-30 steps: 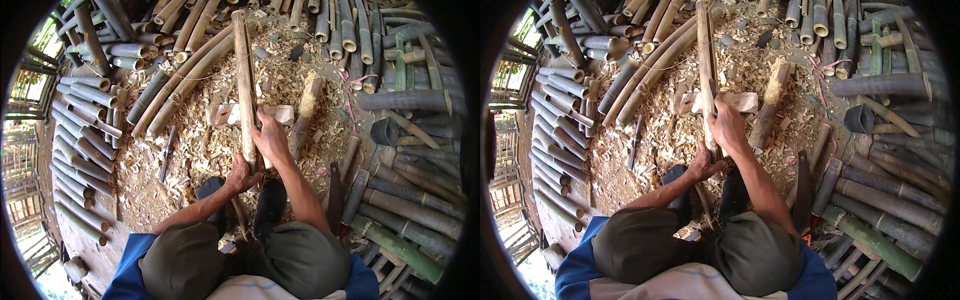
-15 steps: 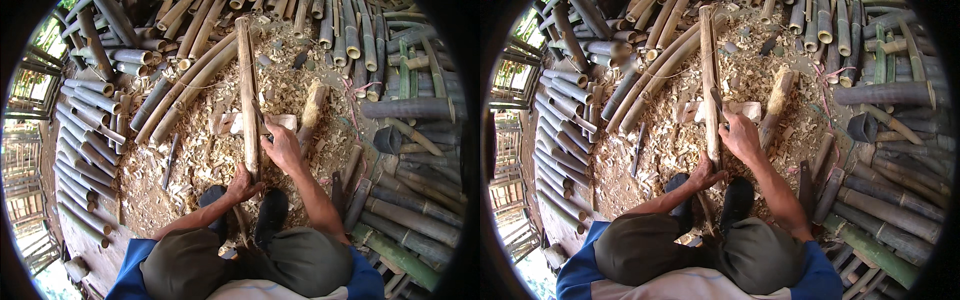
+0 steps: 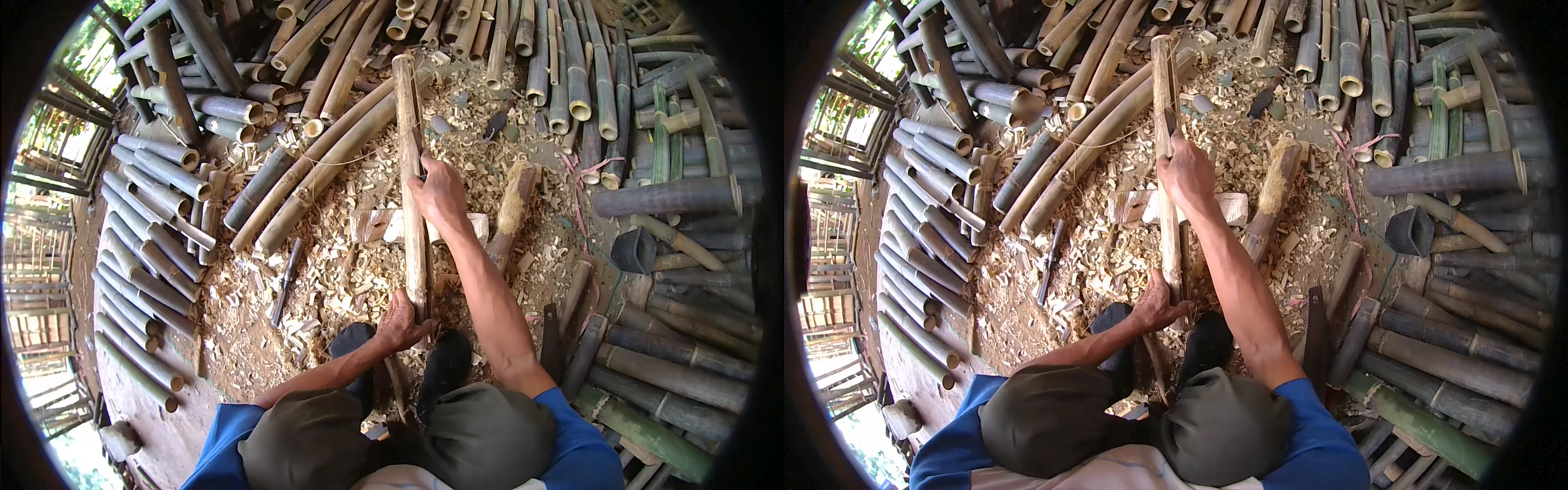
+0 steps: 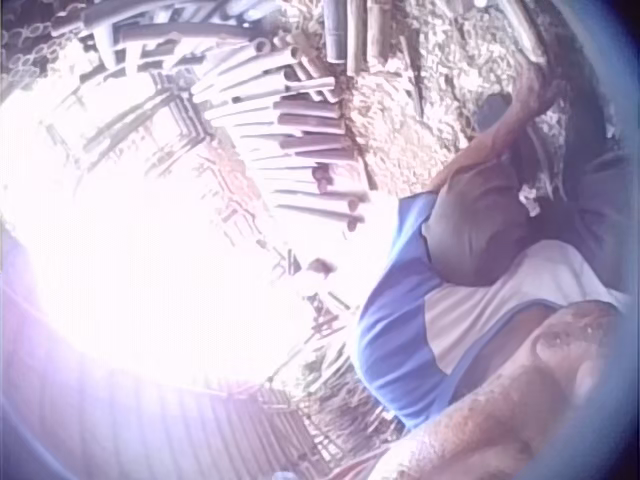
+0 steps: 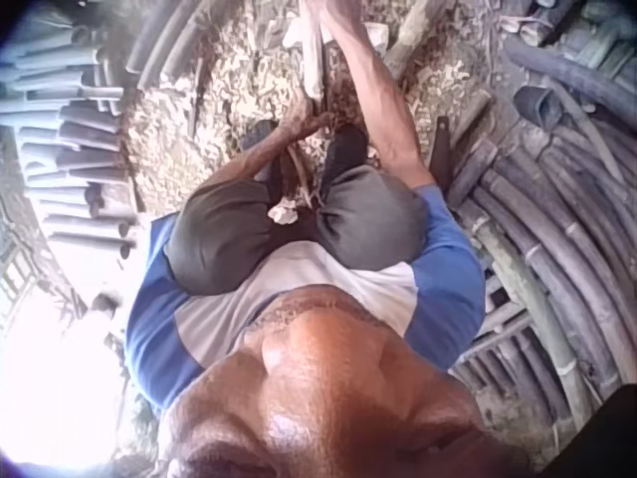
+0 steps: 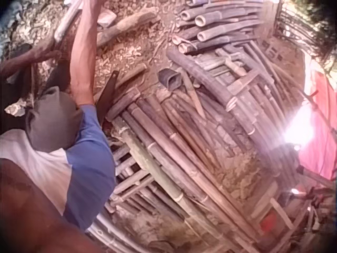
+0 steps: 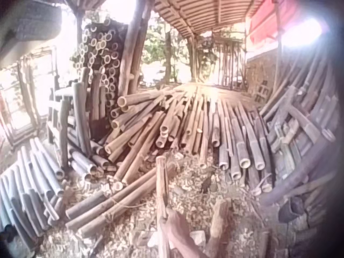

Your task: The person shapes and carves a bamboo pole using a small knife and a larger piece of wood as a mallet to drive the blade through the material.

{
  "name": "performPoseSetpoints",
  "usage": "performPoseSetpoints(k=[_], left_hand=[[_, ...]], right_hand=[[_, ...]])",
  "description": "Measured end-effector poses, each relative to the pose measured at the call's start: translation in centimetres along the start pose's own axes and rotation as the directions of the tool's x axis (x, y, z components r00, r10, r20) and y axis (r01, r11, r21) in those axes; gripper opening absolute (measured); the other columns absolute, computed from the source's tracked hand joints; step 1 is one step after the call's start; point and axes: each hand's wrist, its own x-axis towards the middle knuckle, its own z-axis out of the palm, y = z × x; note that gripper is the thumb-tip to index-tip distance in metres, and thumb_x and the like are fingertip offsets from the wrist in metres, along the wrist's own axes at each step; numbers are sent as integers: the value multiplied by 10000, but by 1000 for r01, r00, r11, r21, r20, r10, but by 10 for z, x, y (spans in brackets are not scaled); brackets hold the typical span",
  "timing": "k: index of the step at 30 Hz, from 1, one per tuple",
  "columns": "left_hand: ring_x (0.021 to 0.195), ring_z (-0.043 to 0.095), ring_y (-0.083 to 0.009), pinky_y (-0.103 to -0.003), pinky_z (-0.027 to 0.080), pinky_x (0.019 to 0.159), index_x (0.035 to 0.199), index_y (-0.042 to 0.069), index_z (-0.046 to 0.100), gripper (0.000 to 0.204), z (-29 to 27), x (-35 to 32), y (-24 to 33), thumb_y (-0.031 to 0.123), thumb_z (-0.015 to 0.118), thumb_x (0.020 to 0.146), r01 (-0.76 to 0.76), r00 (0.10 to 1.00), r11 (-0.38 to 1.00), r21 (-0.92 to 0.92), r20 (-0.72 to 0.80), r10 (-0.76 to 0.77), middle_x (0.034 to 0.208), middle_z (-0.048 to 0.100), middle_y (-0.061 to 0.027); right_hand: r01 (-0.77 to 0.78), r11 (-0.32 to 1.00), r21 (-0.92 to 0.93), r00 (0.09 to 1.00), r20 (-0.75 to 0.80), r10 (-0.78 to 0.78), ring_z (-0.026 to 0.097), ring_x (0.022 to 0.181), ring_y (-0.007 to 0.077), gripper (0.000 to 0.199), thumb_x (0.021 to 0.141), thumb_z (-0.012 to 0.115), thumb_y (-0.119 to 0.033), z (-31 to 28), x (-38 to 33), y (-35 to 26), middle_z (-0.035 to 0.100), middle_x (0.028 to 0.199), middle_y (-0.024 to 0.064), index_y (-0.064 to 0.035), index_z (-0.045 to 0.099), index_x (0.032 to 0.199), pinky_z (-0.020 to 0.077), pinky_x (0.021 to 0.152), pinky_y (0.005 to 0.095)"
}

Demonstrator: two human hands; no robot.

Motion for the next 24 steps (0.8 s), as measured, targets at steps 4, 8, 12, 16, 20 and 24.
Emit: performPoseSetpoints(k=[4, 8, 12, 16, 20, 24], left_hand=[[1158, 544, -482, -525, 452, 982, 1194, -92, 302, 824, -8, -4, 5, 434, 812, 818, 50, 998, 998, 34, 41, -51, 1171, 488, -345], [1156, 548, -489, -528, 453, 993, 1200, -94, 304, 837, 1, -1, -2, 449, 811, 813, -7, 1000, 999, 46, -16, 8, 1199, 484, -363], [1230, 509, -473, -537, 429, 1020, 1211, -61, 336, 800, -2, -2, 4, 453, 793, 803, 19, 1000, 1000, 4, 22, -19, 1225, 488, -308], [1240, 509, -459, -545, 414, 1024, 1217, -51, 337, 789, -1, -4, -6, 439, 790, 796, 32, 999, 999, 28, -9, -31, 1242, 485, -299], [1167, 533, -498, -541, 451, 987, 1222, -93, 301, 815, -2, -4, -2, 429, 789, 831, -26, 999, 999, 42, -19, 27, 1179, 480, -335], [1202, 536, -480, -535, 444, 1012, 1239, -115, 296, 832, -15, -8, 21, 432, 783, 844, 52, 997, 998, 32, 61, -54, 1215, 475, -348]], right_hand=[[-4, 1000, -27, 999, -45, 3, 533, 508, 137, 574, 979, 644, -194, 2, -16, 3, 633, 727, 72, 6, 482, 1492, 433, 396, 309], [108, 986, -124, 992, -51, -115, 607, 553, 195, 596, 942, 670, -153, -3, -24, 4, 644, 730, 122, 78, 484, 1459, 501, 469, 344], [173, 979, -105, 976, -115, -185, 614, 566, 187, 561, 932, 660, -146, -9, 8, -3, 701, 871, 226, 84, 526, 1427, 479, 459, 335], [123, 992, -36, 989, -76, -126, 580, 542, 178, 527, 934, 616, -110, -7, 36, -23, 681, 864, 200, 103, 530, 1408, 455, 435, 342], [119, 986, -113, 983, -130, -133, 555, 527, 172, 411, 943, 600, -106, -8, 102, -37, 673, 878, 195, 113, 596, 1290, 443, 422, 334], [39, 995, -95, 992, -118, -50, 724, 877, 420, 365, 918, 613, -143, -27, 152, -60, 714, 937, 269, 82, 607, 1205, 578, 797, 511]])
